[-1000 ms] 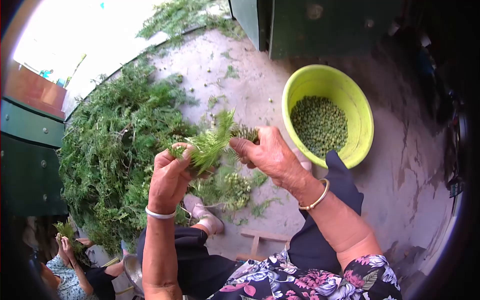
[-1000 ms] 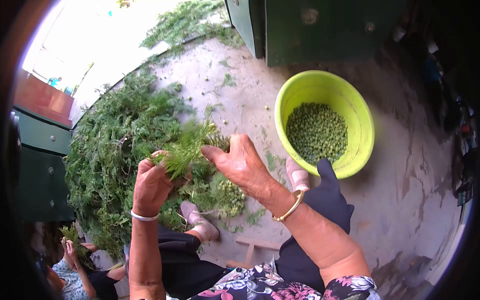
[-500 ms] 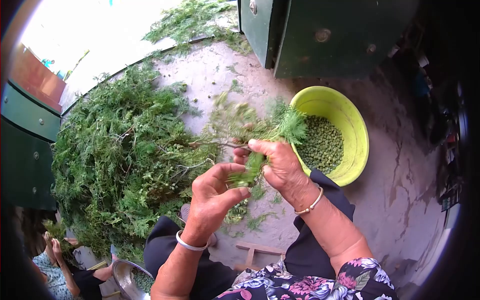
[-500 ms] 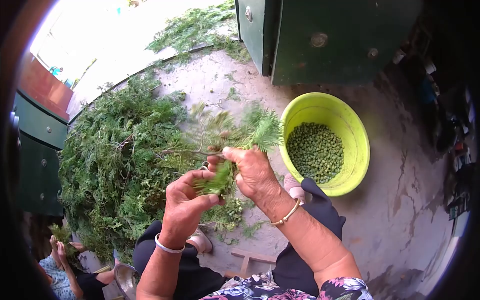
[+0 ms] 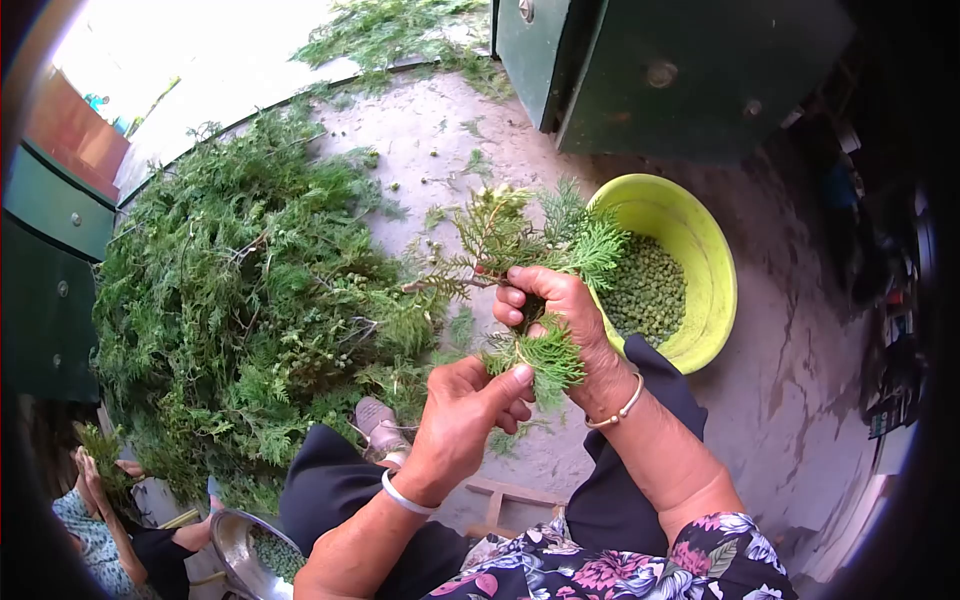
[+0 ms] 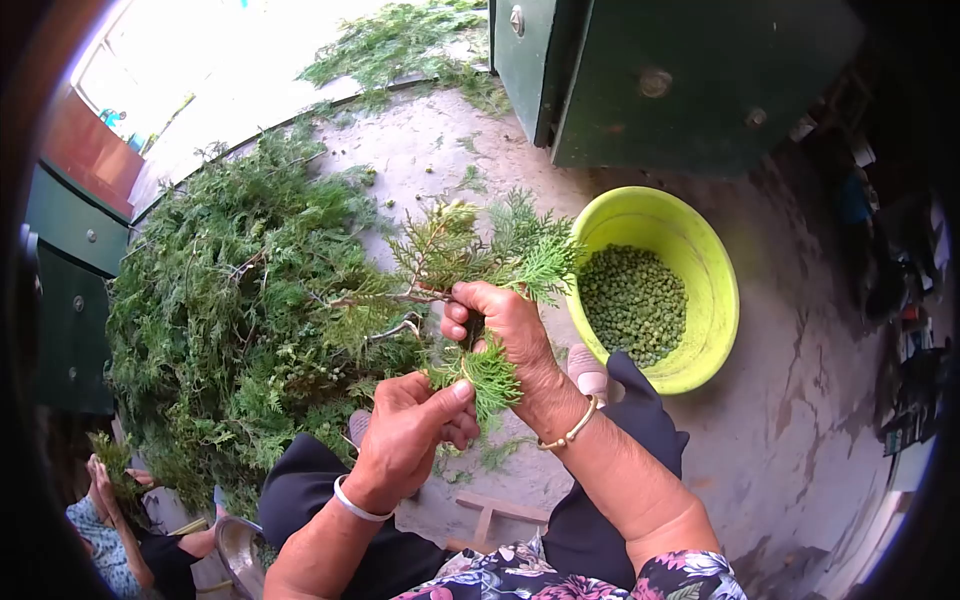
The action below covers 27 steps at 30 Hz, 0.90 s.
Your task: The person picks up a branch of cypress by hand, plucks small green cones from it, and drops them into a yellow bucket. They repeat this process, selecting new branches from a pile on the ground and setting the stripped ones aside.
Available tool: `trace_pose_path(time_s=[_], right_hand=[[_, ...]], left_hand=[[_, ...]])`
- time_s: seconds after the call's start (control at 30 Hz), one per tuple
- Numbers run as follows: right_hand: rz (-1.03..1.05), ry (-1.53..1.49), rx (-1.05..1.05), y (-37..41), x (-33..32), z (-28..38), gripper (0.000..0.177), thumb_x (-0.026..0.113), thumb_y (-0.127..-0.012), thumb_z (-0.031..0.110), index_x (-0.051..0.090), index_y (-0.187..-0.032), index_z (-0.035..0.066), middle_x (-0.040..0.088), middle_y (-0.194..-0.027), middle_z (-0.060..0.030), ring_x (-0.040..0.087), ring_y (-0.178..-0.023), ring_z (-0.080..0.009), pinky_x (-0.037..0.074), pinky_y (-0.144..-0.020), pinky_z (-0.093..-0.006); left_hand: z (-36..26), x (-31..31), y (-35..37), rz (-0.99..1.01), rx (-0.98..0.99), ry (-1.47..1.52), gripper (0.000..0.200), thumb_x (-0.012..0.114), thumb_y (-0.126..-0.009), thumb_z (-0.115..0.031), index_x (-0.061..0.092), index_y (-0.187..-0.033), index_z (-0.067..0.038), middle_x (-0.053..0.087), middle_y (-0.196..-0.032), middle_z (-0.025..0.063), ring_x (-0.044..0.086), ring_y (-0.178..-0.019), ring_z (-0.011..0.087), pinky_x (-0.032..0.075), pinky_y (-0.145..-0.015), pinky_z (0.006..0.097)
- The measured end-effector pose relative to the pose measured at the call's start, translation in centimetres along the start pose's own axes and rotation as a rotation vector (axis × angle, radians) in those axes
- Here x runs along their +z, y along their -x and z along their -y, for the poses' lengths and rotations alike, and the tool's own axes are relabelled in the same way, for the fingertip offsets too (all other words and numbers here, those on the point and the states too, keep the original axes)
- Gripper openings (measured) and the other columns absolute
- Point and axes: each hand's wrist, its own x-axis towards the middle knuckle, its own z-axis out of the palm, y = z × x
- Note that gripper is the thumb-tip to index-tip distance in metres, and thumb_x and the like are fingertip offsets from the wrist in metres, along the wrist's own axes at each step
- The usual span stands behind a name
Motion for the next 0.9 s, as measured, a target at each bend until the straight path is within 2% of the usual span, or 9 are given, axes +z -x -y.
trace_pose_path(time_s=[0.1, 0.2, 0.43, 0.5, 0.53, 0.7, 0.77, 0.83, 0.9], right_hand=[[0.000, -0.108, 0.050, -0.2, 0.1, 0.0, 0.024, 0.055, -0.092, 0.018, 0.055, -0.071, 0.006, 0.049, -0.065, 0.0006, 0.041, -0.054, -0.0059, 0.028, -0.045, -0.0222], [-0.051, -0.139, 0.005, -0.3, 0.5, 0.4, 0.022, 0.063, -0.089, 0.017, 0.057, -0.070, 0.007, 0.047, -0.063, 0.0027, 0.040, -0.052, -0.0056, 0.027, -0.043, -0.0220], [-0.127, 0.039, 0.114, 0.1, 0.0, 0.7, 0.019, 0.074, -0.079, 0.019, 0.060, -0.069, 0.013, 0.048, -0.061, 0.0051, 0.042, -0.049, -0.0053, 0.032, -0.041, -0.0218], [-0.159, 0.035, 0.152, 0.7, 0.9, 1.1, 0.014, 0.071, -0.081, 0.013, 0.060, -0.074, 0.013, 0.049, -0.063, 0.0049, 0.041, -0.050, -0.0053, 0.029, -0.042, -0.0219], [-0.161, 0.048, 0.155, 1.0, 1.3, 1.2, 0.013, 0.071, -0.081, 0.014, 0.060, -0.074, 0.012, 0.050, -0.064, 0.0048, 0.042, -0.050, -0.0056, 0.030, -0.043, -0.0219], [-0.178, 0.094, 0.136, 1.2, 1.4, 0.9, 0.014, 0.071, -0.079, 0.015, 0.060, -0.070, 0.013, 0.049, -0.064, 0.0054, 0.043, -0.052, -0.0056, 0.032, -0.043, -0.0226], [-0.108, -0.039, 0.144, 0.2, -0.4, 1.4, 0.013, 0.070, -0.080, 0.014, 0.060, -0.071, 0.013, 0.048, -0.063, 0.0049, 0.041, -0.051, -0.0059, 0.030, -0.043, -0.0229], [-0.156, -0.022, 0.115, 0.4, -0.6, 1.6, 0.012, 0.068, -0.081, 0.014, 0.060, -0.072, 0.012, 0.048, -0.064, 0.0045, 0.040, -0.050, -0.0062, 0.029, -0.043, -0.0233], [-0.044, 0.038, 0.090, 0.9, -0.4, 2.1, 0.011, 0.068, -0.082, 0.015, 0.061, -0.074, 0.011, 0.051, -0.067, 0.0032, 0.042, -0.057, -0.0060, 0.031, -0.048, -0.0219]], left_hand=[[0.7, -0.3, -0.5, 0.037, -0.108, 0.301, 0.020, 0.068, -0.085, -0.013, 0.058, -0.082, 0.004, 0.061, -0.070, 0.0073, 0.057, -0.058, 0.0130, 0.047, -0.053, 0.0250], [0.6, -0.3, -0.5, 0.063, -0.119, 0.186, 0.019, 0.069, -0.084, -0.012, 0.057, -0.084, 0.003, 0.060, -0.071, 0.0067, 0.057, -0.058, 0.0128, 0.047, -0.054, 0.0251], [1.6, 1.3, 1.4, -0.122, 0.126, -0.001, 0.022, 0.073, -0.080, -0.013, 0.055, -0.083, 0.000, 0.060, -0.068, 0.0066, 0.053, -0.056, 0.0121, 0.043, -0.052, 0.0248], [1.9, 1.3, 1.8, -0.245, 0.580, -0.701, 0.024, 0.075, -0.078, -0.013, 0.054, -0.083, -0.001, 0.058, -0.065, 0.0080, 0.054, -0.054, 0.0143, 0.043, -0.049, 0.0266], [2.5, 0.9, 1.4, -0.240, 0.800, -0.818, 0.027, 0.077, -0.074, -0.011, 0.054, -0.082, -0.001, 0.058, -0.067, 0.0096, 0.055, -0.052, 0.0163, 0.044, -0.047, 0.0289], [2.5, 0.5, 1.1, -0.128, 1.102, -0.874, 0.032, 0.078, -0.070, -0.005, 0.052, -0.087, 0.000, 0.058, -0.073, 0.0100, 0.057, -0.055, 0.0217, 0.044, -0.048, 0.0301], [1.8, 1.2, 2.1, 0.096, 1.232, -0.901, 0.032, 0.077, -0.069, -0.004, 0.052, -0.088, 0.000, 0.057, -0.072, 0.0109, 0.058, -0.059, 0.0243, 0.045, -0.050, 0.0299], [1.6, 1.0, 2.6, 0.172, 1.130, -0.895, 0.024, 0.074, -0.071, -0.003, 0.056, -0.086, 0.000, 0.059, -0.073, 0.0125, 0.059, -0.059, 0.0214, 0.046, -0.052, 0.0289], [0.2, -0.6, 2.2, 0.243, 0.716, -0.527, 0.015, 0.068, -0.073, -0.001, 0.059, -0.085, 0.003, 0.063, -0.076, 0.0132, 0.059, -0.058, 0.0171, 0.047, -0.052, 0.0269]])
